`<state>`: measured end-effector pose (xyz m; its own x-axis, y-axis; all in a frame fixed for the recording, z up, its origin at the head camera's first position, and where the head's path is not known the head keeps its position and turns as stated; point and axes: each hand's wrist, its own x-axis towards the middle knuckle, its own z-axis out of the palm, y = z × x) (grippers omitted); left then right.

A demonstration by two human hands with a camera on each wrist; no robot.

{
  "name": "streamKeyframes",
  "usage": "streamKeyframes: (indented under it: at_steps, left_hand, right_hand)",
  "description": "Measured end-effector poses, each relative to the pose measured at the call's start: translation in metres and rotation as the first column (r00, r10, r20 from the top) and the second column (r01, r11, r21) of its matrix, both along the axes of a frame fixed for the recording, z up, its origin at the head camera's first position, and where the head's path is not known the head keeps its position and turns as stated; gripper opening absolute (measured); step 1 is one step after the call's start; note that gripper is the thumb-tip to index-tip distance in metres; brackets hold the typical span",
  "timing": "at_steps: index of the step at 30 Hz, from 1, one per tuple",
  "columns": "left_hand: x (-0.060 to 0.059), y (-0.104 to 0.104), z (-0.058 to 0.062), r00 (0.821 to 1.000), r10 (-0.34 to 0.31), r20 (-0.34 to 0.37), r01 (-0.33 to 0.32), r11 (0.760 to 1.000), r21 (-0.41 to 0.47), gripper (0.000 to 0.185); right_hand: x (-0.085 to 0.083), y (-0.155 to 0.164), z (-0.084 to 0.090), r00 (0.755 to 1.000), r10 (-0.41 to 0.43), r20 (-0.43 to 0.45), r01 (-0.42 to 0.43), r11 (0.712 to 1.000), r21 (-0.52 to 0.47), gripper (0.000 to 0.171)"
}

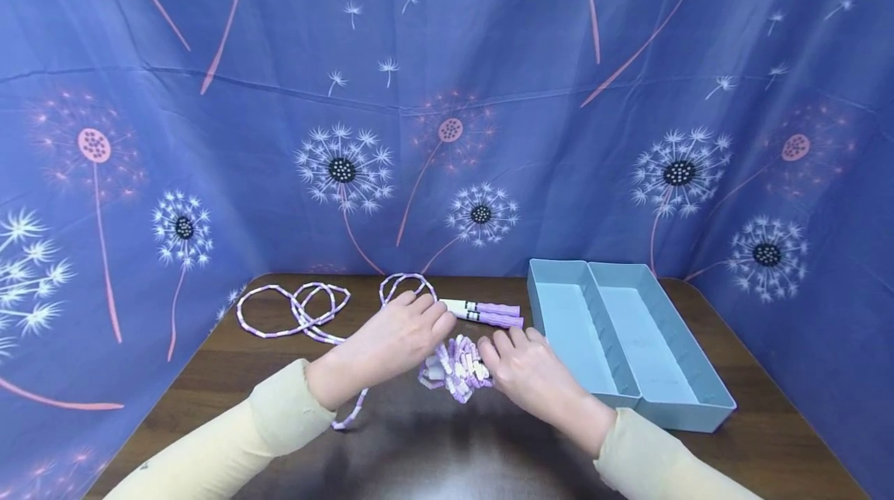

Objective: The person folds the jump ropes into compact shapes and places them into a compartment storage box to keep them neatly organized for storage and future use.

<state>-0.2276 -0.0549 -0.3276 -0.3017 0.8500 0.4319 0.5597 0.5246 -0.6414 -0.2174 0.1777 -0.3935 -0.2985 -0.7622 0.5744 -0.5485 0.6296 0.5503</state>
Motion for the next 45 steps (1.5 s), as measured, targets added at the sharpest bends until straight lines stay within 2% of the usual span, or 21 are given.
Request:
streamKeyframes:
  at_steps: [3,7,10,15,18,21,26,32,34,39,43,45]
  left_hand:
    - [-0.006,0.000,0.001,1.000,-0.016,0.010,0.016,0.999,0.028,0.014]
    - [-0.013,0.001,0.003,0.998,-0.064,0.019,0.063,0.997,0.054,0.014]
    - [-0.017,0.004,0.004,0.995,-0.097,0.021,0.096,0.994,0.055,0.012]
    - [-0.027,0.006,0.003,0.996,-0.083,0.044,0.081,0.996,0.036,0.008]
    - [-0.034,0.006,-0.002,0.997,-0.055,0.061,0.054,0.998,0.025,0.008]
    - [-0.038,0.006,-0.008,0.996,-0.062,0.071,0.060,0.998,0.027,0.010]
    - [-0.041,0.010,-0.017,0.991,-0.100,0.088,0.097,0.994,0.042,0.012]
    - [-0.039,0.016,-0.024,0.983,-0.149,0.106,0.146,0.989,0.032,0.007]
    - [-0.039,0.018,-0.026,0.980,-0.149,0.131,0.145,0.989,0.039,0.007]
    - [-0.038,0.024,-0.030,0.974,-0.148,0.174,0.137,0.988,0.073,0.007]
    - [-0.037,0.026,-0.034,0.978,-0.148,0.145,0.131,0.984,0.123,0.008]
    - [-0.036,0.026,-0.037,0.986,-0.131,0.103,0.116,0.983,0.140,0.007]
  right_hand:
    - [0.003,-0.003,-0.002,0.998,0.052,0.028,-0.053,0.998,0.018,0.045]
    - [0.006,-0.009,-0.003,0.990,0.128,0.057,-0.128,0.992,-0.005,0.027]
    - [0.008,-0.013,-0.003,0.982,0.182,0.056,-0.182,0.983,-0.013,0.029]
    - [0.013,-0.016,-0.003,0.969,0.238,0.067,-0.239,0.971,-0.001,0.033]
    - [0.015,-0.016,0.000,0.969,0.235,0.070,-0.235,0.972,-0.016,0.035]
    - [0.017,-0.017,0.003,0.971,0.232,0.064,-0.231,0.973,-0.018,0.037]
    - [0.019,-0.018,0.008,0.964,0.266,-0.008,-0.266,0.964,-0.004,0.045]
    - [0.020,-0.019,0.019,0.936,0.334,-0.108,-0.343,0.936,-0.080,0.022]
    - [0.021,-0.020,0.024,0.925,0.350,-0.147,-0.367,0.924,-0.110,0.020]
    - [0.022,-0.021,0.039,0.914,0.340,-0.220,-0.378,0.911,-0.164,0.021]
    - [0.022,-0.019,0.047,0.913,0.321,-0.251,-0.371,0.910,-0.186,0.026]
    - [0.021,-0.018,0.050,0.913,0.312,-0.263,-0.368,0.909,-0.198,0.028]
